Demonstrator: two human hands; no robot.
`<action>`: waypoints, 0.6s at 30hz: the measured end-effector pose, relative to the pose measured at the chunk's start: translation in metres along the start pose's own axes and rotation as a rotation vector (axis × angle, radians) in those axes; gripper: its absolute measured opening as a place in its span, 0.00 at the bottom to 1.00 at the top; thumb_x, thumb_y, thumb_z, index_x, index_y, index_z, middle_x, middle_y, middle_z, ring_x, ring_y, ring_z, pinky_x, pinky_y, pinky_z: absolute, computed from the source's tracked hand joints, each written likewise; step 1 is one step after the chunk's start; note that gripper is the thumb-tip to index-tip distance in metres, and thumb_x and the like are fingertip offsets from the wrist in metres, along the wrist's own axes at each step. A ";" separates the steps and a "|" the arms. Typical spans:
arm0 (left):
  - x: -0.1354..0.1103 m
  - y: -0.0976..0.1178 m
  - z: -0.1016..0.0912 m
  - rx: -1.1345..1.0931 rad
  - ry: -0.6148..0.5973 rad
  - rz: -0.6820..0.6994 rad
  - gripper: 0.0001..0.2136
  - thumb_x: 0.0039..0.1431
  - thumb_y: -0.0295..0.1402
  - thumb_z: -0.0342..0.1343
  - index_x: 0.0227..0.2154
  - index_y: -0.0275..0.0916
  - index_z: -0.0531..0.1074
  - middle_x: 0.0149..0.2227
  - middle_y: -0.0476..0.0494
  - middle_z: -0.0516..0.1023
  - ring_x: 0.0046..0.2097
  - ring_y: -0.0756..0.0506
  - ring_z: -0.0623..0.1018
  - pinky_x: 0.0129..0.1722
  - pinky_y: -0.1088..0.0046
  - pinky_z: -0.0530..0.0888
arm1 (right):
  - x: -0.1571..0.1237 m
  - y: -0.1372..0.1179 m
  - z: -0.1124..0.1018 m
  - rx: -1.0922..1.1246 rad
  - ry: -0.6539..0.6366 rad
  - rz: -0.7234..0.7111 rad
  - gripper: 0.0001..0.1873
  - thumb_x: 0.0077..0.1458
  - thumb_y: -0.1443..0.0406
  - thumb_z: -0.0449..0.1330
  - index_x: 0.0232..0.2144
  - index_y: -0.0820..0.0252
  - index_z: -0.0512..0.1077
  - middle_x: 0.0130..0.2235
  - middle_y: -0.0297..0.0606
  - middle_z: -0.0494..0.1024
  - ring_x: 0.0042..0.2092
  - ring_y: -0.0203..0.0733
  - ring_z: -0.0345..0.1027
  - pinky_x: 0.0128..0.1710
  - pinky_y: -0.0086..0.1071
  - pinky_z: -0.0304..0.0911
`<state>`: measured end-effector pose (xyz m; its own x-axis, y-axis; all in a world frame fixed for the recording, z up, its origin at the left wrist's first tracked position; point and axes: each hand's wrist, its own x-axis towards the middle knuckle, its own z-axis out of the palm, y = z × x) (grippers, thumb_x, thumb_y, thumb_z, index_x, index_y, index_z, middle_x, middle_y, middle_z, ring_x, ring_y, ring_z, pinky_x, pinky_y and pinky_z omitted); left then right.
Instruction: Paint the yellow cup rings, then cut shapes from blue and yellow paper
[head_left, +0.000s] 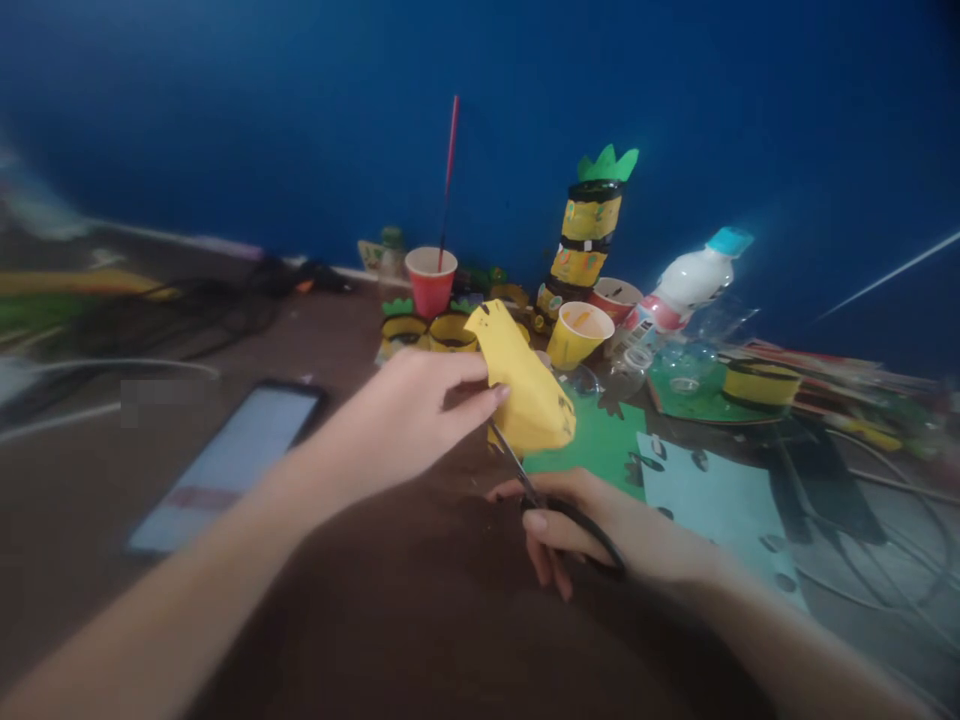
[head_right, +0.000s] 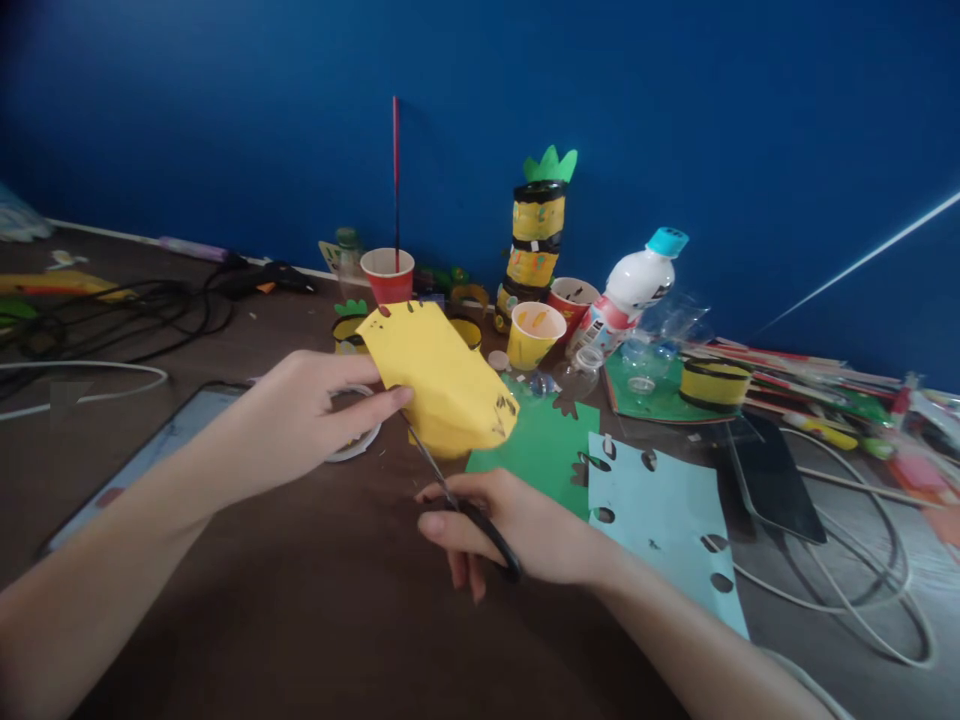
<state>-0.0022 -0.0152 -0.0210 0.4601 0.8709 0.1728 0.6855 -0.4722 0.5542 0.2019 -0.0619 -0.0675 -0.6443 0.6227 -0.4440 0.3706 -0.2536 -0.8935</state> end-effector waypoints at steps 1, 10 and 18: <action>0.000 0.001 0.000 0.018 -0.002 0.030 0.16 0.57 0.38 0.50 0.16 0.37 0.62 0.16 0.54 0.64 0.20 0.54 0.62 0.21 0.76 0.56 | 0.000 0.000 0.000 0.014 -0.018 0.006 0.22 0.58 0.52 0.51 0.45 0.63 0.67 0.23 0.33 0.71 0.21 0.29 0.65 0.21 0.21 0.56; -0.001 0.003 -0.006 -0.156 -0.065 -0.113 0.15 0.56 0.41 0.50 0.18 0.38 0.66 0.18 0.54 0.65 0.21 0.53 0.63 0.21 0.75 0.54 | -0.005 -0.007 -0.004 -0.037 -0.006 0.011 0.22 0.59 0.53 0.52 0.48 0.63 0.66 0.23 0.33 0.71 0.21 0.31 0.65 0.23 0.25 0.59; 0.008 -0.015 0.005 -0.557 0.083 -0.259 0.13 0.54 0.42 0.52 0.34 0.38 0.74 0.34 0.47 0.78 0.37 0.45 0.76 0.38 0.70 0.69 | -0.009 -0.009 -0.007 -0.140 0.005 0.025 0.20 0.58 0.53 0.52 0.43 0.63 0.68 0.22 0.32 0.71 0.20 0.31 0.65 0.21 0.24 0.59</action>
<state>-0.0059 -0.0021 -0.0317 0.2574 0.9659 0.0261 0.3615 -0.1213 0.9245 0.2087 -0.0601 -0.0550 -0.6302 0.6214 -0.4656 0.4764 -0.1641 -0.8638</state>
